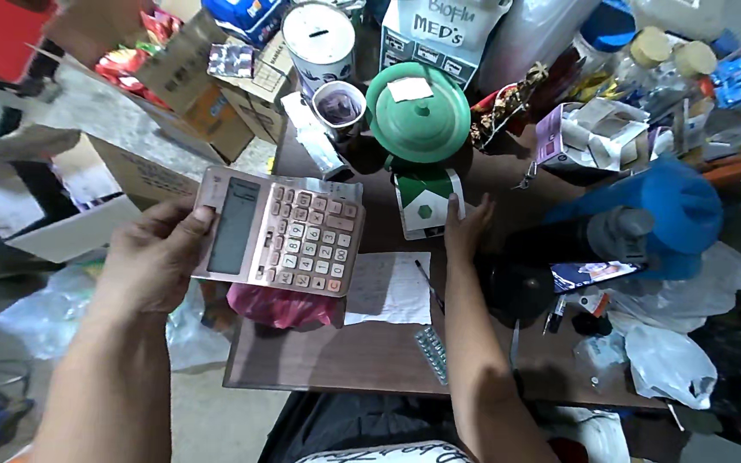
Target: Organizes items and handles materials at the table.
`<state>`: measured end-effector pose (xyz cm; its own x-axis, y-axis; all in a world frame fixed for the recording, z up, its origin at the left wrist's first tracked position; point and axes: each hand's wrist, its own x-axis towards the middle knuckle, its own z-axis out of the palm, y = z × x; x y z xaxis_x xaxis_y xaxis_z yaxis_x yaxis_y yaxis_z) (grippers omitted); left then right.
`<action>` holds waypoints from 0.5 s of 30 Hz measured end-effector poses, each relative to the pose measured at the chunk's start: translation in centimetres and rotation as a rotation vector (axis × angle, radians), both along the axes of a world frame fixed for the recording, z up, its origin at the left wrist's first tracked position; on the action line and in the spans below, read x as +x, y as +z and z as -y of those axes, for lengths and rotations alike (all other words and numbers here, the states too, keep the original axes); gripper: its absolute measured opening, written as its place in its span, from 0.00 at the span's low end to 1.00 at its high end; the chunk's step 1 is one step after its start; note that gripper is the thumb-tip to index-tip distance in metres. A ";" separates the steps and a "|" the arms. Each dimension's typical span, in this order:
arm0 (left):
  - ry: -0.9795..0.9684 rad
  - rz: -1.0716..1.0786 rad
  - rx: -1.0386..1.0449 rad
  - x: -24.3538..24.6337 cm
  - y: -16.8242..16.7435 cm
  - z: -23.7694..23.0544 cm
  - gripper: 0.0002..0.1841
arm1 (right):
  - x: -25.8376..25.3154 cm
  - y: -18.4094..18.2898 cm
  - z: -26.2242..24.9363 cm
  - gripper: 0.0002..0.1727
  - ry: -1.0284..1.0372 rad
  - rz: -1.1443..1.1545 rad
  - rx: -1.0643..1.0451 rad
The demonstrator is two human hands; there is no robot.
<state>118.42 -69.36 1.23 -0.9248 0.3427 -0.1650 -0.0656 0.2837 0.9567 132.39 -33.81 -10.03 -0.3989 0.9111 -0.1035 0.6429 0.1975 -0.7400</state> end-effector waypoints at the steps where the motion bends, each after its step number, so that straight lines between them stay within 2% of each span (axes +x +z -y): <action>1: 0.003 0.007 -0.003 0.2 0.2 -0.1 0.07 | -0.3 0.0 -0.2 0.53 -0.024 0.077 -0.008; 4: 0.017 0.031 0.008 0.6 0.2 0.4 0.08 | -0.8 0.3 -0.2 0.59 0.008 0.201 -0.017; 9: 0.058 0.072 0.023 0.9 0.0 1.8 0.09 | -1.2 1.3 0.6 0.52 0.123 0.155 -0.092; 15: 0.094 0.125 0.030 1.5 0.2 2.1 0.08 | -2.5 1.8 0.5 0.53 0.295 0.165 -0.239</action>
